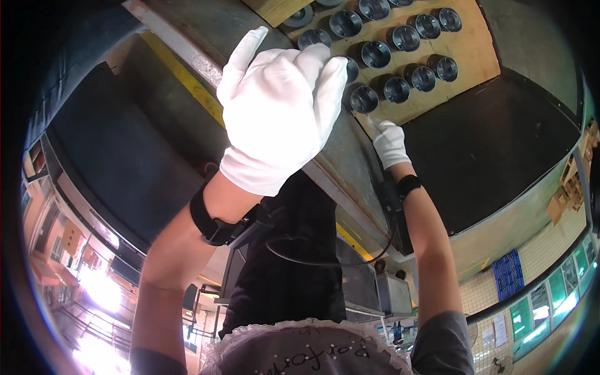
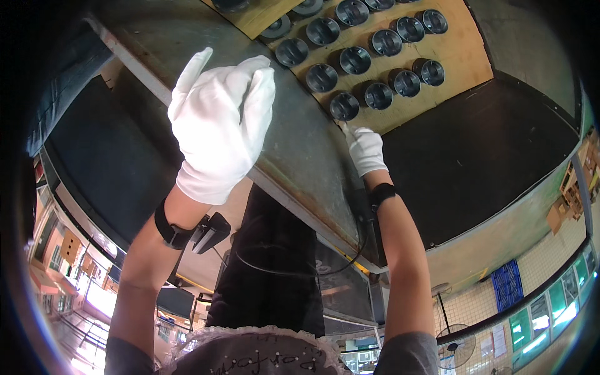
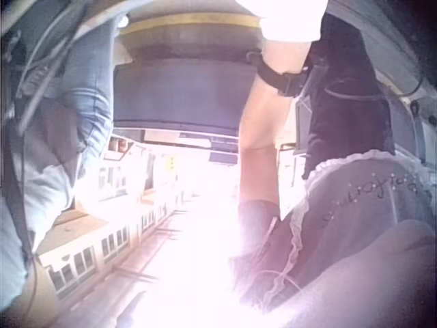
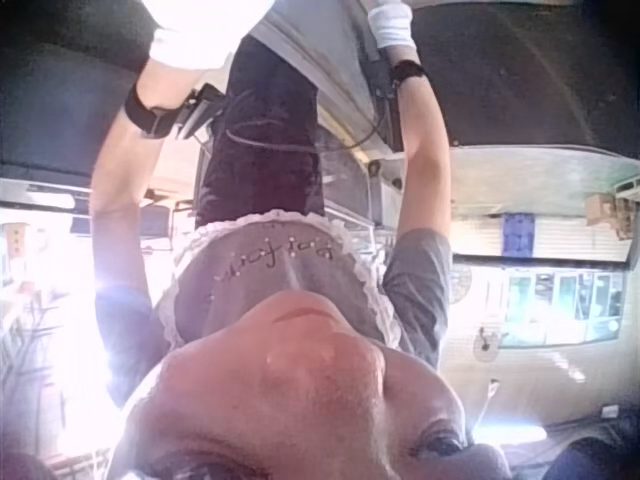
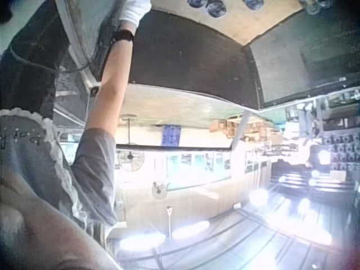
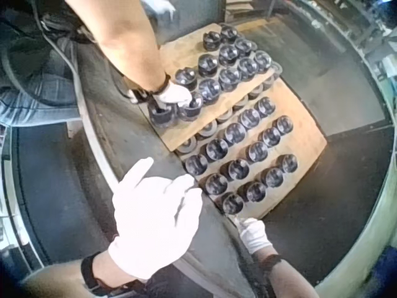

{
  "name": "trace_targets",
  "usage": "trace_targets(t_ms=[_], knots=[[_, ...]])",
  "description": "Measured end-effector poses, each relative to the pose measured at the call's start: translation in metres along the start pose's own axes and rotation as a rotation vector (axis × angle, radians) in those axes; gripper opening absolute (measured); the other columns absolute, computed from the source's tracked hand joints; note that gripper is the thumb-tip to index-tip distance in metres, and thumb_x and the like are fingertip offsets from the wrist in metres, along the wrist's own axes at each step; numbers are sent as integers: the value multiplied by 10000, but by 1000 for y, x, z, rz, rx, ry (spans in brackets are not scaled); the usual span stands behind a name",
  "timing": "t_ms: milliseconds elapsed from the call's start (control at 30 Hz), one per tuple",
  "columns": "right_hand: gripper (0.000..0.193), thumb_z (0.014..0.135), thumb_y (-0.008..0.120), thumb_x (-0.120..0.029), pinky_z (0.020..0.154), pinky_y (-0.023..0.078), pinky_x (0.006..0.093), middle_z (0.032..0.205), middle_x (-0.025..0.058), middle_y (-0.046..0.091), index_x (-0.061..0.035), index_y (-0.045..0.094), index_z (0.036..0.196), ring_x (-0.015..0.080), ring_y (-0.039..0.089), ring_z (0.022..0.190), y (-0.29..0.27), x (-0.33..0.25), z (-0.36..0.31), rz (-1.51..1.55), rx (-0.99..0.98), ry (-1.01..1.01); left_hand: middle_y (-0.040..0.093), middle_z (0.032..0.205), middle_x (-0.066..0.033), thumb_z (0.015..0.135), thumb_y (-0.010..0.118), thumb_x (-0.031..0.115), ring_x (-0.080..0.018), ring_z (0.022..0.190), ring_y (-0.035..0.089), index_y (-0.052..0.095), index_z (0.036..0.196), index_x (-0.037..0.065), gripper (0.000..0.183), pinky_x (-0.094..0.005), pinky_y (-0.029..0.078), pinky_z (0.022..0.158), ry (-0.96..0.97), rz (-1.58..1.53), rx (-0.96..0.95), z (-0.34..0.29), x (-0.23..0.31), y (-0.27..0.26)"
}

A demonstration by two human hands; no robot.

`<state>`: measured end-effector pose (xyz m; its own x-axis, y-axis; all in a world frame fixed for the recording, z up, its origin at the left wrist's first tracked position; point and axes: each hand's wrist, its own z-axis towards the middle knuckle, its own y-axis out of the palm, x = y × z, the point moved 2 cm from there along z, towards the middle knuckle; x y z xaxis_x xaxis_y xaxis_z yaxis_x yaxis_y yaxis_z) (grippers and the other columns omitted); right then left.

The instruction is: Inspecting and sorting metal pistons into storage bins on a factory floor.

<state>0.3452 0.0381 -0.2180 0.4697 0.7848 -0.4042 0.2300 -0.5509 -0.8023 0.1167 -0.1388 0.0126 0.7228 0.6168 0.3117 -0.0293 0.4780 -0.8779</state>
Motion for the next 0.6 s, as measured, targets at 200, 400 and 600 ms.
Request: trace_targets(t_ms=[200, 400, 600], knots=[[295, 1023, 565, -278, 638, 541, 391, 799, 125, 724, -62, 748, 939, 338, 697, 729, -28, 7, 11, 138, 153, 267, 653, 720, -34, 845, 765, 216, -208, 713, 660, 710, 902, 64, 171, -387, 488, 980, 7, 1, 24, -2, -5, 2], [452, 1052, 525, -374, 694, 525, 372, 818, 164, 734, -4, 749, 918, 301, 694, 744, -26, 78, 18, 501, 408, 465, 639, 767, -40, 839, 753, 167, -217, 701, 647, 723, 914, 60, 135, -390, 478, 992, -6, 2, -61, -5, -5, 2], [440, 1044, 526, -387, 717, 539, 375, 834, 168, 734, -25, 751, 935, 314, 710, 797, -14, 83, 29, 376, 355, 371, 716, 791, -42, 905, 642, 63, -206, 657, 636, 721, 955, 34, 98, -407, 495, 991, 38, -37, -94, 5, 3, 1]])
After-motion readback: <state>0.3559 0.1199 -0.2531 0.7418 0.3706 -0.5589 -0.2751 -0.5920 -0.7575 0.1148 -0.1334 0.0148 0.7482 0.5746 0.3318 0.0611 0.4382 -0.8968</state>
